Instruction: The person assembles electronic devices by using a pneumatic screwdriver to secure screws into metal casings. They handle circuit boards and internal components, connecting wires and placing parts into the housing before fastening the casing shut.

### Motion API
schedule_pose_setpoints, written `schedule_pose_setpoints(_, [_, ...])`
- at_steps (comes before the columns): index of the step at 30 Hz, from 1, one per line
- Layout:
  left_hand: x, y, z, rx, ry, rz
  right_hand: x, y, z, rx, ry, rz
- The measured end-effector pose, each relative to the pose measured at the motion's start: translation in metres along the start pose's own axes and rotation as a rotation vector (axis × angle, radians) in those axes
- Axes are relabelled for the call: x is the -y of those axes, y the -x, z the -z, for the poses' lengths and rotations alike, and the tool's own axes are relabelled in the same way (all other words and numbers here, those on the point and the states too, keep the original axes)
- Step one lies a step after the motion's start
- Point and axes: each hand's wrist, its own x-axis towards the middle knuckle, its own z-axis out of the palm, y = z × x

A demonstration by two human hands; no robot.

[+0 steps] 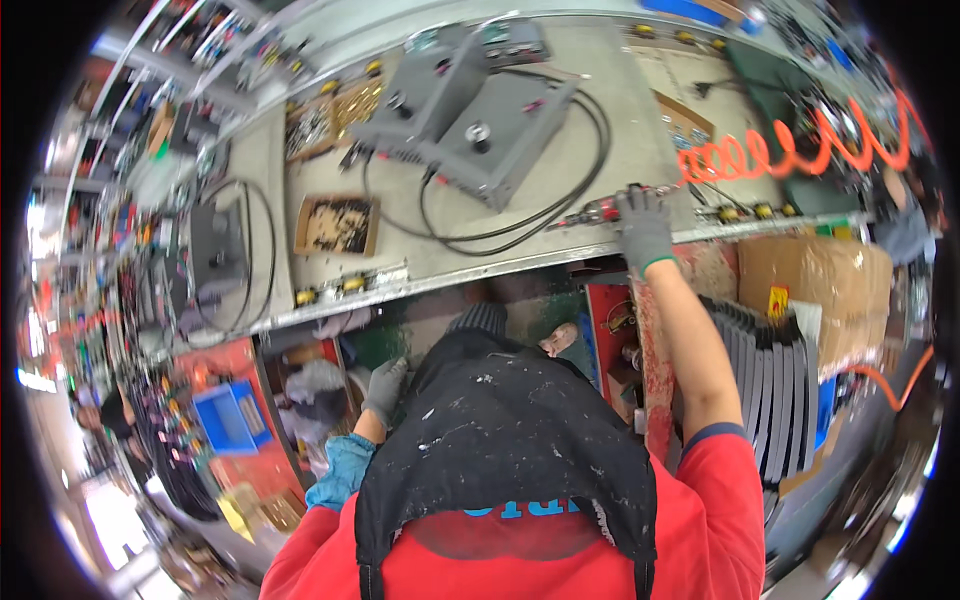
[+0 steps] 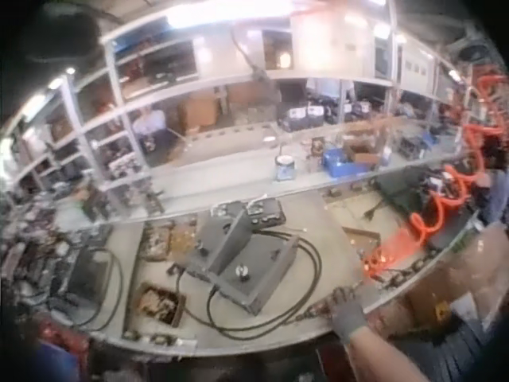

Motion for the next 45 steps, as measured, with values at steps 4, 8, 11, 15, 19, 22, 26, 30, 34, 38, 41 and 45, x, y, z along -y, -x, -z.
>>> schedule_pose_setpoints(4, [0.009,0.014,0.021,-0.098,0.140,0.016,-0.005,-0.043,-0.001,0.367,-0.130,0.068])
schedule_pose_setpoints(8, [-0.026,-0.021,0.051,-0.265,0.035,-0.202,0.001,-0.075,0.015,0.535,0.075,0.325])
schedule_pose_setpoints(11, [-0.067,-0.064,0.081,-0.284,-0.113,-0.265,0.019,-0.084,0.039,0.707,0.054,0.366])
schedule_pose_setpoints(15, [-0.106,-0.140,0.105,-0.395,-0.481,-0.312,0.036,-0.076,0.034,0.735,-0.152,0.298])
schedule_pose_setpoints(19, [-0.143,-0.179,0.090,-0.324,-0.855,-0.272,0.056,-0.067,0.067,0.704,-0.289,0.265])
schedule_pose_setpoints(22, [-0.156,-0.203,0.076,-0.346,-1.127,-0.307,0.075,-0.056,0.097,0.697,-0.239,0.263])
schedule_pose_setpoints(26, [-0.162,-0.221,0.072,-0.194,-1.247,-0.284,0.090,-0.044,0.125,0.620,-0.307,0.188])
schedule_pose_setpoints(30, [-0.159,-0.231,0.084,-0.163,-1.252,-0.296,0.117,-0.057,0.156,0.585,-0.499,0.162])
schedule_pose_setpoints(34, [-0.153,-0.227,0.108,-0.065,-0.339,-0.189,0.153,-0.077,0.182,0.600,-0.794,0.116])
schedule_pose_setpoints(38, [-0.154,-0.189,0.116,0.196,0.681,-0.221,0.189,-0.091,0.193,0.692,-1.043,0.005])
schedule_pose_setpoints(41, [-0.159,-0.171,0.120,0.337,1.089,-0.204,0.205,-0.097,0.193,0.679,-1.213,0.029])
schedule_pose_setpoints(45, [-0.197,-0.132,0.097,0.330,1.163,-0.267,0.205,-0.108,0.196,0.732,-1.167,0.104])
